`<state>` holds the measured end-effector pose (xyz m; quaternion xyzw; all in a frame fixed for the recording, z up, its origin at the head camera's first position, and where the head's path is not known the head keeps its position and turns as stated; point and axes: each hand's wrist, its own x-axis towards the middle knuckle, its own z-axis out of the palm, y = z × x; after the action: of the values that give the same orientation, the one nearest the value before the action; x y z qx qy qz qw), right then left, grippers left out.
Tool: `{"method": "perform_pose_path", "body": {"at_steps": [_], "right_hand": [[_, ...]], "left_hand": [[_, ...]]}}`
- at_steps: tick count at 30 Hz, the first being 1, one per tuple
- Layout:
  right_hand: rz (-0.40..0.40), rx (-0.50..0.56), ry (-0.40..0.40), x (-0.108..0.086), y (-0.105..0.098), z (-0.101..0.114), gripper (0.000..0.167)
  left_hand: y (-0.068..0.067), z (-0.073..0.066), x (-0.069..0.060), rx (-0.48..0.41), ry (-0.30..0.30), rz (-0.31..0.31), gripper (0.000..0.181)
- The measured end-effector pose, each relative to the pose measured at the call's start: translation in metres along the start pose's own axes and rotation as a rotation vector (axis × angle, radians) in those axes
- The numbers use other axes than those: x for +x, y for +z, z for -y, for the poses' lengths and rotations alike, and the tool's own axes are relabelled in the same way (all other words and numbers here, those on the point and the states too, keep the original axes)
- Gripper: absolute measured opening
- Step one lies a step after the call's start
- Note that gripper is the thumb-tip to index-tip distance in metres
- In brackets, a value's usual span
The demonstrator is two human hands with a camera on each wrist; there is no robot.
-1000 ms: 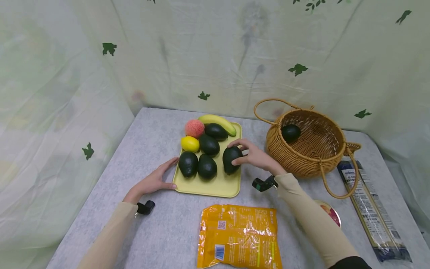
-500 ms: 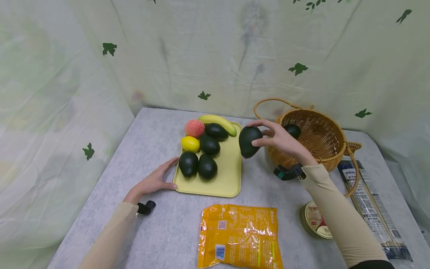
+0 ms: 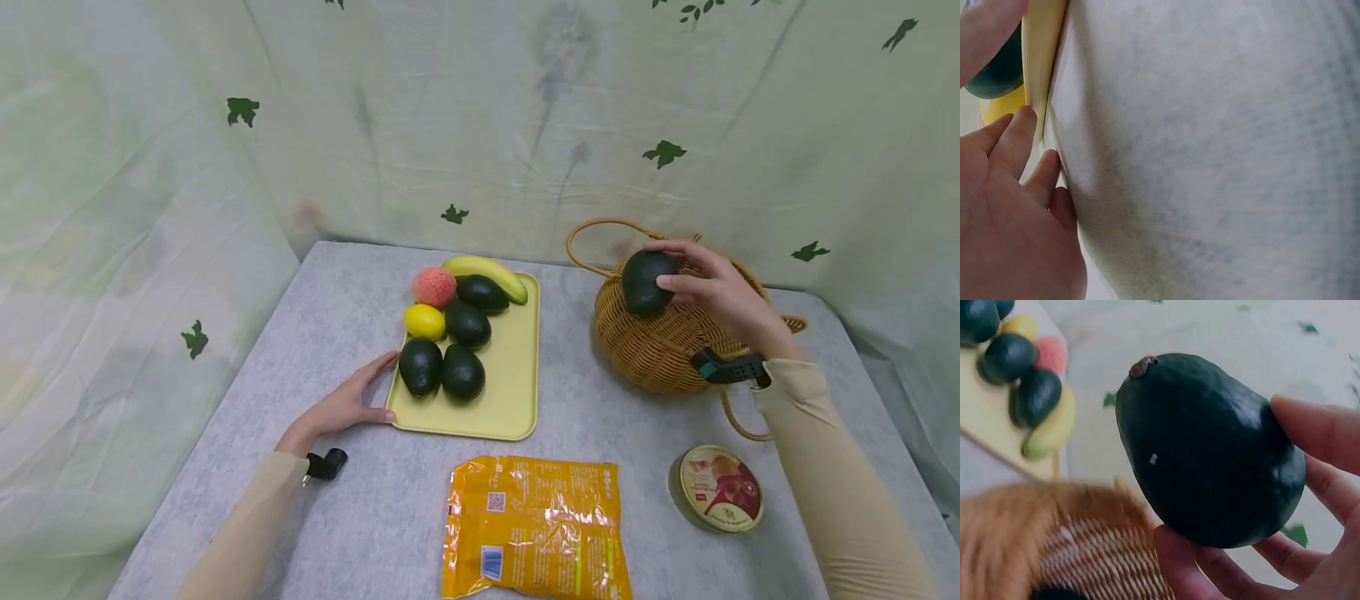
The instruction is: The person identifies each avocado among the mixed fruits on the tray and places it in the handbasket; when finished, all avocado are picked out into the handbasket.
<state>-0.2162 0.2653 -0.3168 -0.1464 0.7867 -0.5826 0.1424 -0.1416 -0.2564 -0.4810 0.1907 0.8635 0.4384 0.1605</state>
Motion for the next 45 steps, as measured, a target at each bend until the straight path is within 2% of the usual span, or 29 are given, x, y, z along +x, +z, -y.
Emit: {"method": "perform_pose_path", "body": {"at_steps": [5, 8, 16, 19, 25, 32, 39, 45], "right_hand": [[-0.072, 0.030, 0.028, -0.006, -0.017, -0.009, 0.047], [-0.098, -0.004, 0.061, -0.009, -0.024, -0.015, 0.046], [-0.100, -0.134, 0.189, -0.014, -0.031, -0.029, 0.058], [-0.081, -0.179, 0.210, -0.014, -0.030, -0.033, 0.062], [-0.031, -0.150, 0.175, -0.010, -0.027, -0.038, 0.058], [0.006, -0.222, 0.163, -0.009, -0.023, -0.039, 0.058], [-0.044, -0.095, 0.107, -0.011, -0.013, -0.029, 0.054], [0.007, -0.014, 0.000, -0.008, -0.001, -0.019, 0.051]], "left_hand": [[0.000, 0.000, -0.001, -0.008, -0.001, -0.003, 0.098], [0.001, 0.000, -0.001, -0.010, -0.008, -0.004, 0.098], [0.001, -0.001, -0.001, -0.004, 0.007, -0.002, 0.097], [0.001, -0.002, -0.001, -0.008, 0.015, -0.007, 0.096], [0.002, -0.002, 0.000, 0.002, 0.026, -0.014, 0.096], [0.002, -0.002, 0.000, -0.012, 0.013, -0.008, 0.097], [0.001, -0.001, 0.000, -0.009, -0.001, 0.002, 0.097], [0.001, -0.001, -0.001, -0.006, -0.002, 0.003, 0.098]]}}
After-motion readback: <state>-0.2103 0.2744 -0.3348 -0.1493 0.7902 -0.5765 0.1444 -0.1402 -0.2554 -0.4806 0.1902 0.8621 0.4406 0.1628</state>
